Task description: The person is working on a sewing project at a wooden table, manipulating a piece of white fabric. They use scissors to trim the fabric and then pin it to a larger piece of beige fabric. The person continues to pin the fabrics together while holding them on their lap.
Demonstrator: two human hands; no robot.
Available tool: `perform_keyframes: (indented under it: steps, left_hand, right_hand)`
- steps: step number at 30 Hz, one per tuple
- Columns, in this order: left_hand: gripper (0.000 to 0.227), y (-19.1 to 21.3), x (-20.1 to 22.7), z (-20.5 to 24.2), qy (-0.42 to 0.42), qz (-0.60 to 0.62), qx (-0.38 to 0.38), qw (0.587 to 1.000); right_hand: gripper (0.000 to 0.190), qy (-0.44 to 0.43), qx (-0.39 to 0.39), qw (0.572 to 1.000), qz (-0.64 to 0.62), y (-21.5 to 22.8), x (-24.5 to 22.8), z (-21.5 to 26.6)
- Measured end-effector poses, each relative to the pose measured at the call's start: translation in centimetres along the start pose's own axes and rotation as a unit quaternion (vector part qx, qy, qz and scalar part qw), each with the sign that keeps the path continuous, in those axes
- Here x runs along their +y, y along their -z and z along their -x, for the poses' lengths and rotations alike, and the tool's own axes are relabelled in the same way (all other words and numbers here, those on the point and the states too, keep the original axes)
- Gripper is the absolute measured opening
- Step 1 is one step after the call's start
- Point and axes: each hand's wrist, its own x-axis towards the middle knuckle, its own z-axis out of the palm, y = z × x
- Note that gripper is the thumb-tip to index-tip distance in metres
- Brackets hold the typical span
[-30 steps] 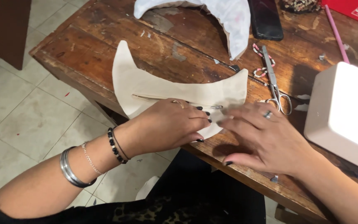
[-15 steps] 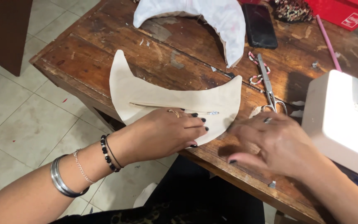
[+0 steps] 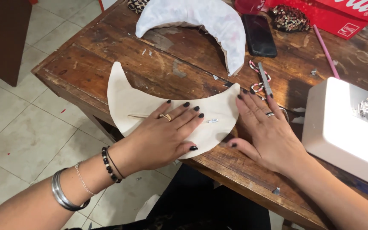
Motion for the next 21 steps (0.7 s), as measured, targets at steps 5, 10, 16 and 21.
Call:
perform_keyframes:
  steps: [5, 10, 16, 21]
  left_hand:
    - [0.066, -0.7, -0.5, 0.0, 0.0, 0.053, -0.046, 0.998]
    - [0.072, -0.3, -1.2, -2.0, 0.042, 0.067, -0.075, 0.994]
    - [0.069, 0.1, -3.5, -6.2, 0.103, 0.091, -0.179, 0.974]
    - [0.06, -2.1, -9.0, -3.5, 0.116, 0.047, -0.127, 0.984]
  right_hand:
    - [0.082, 0.015, -0.039, 0.998, -0.038, -0.9, 0.4, -1.4]
    - [0.053, -0.005, 0.068, 0.995, -0.075, 3.0, 2.4, -7.5]
    - [0.08, -0.19, -0.006, 0.982, 0.01, -2.8, 9.8, -18.0]
    - [0.117, -0.42, -0.061, 0.877, -0.225, -4.0, 10.5, -20.1]
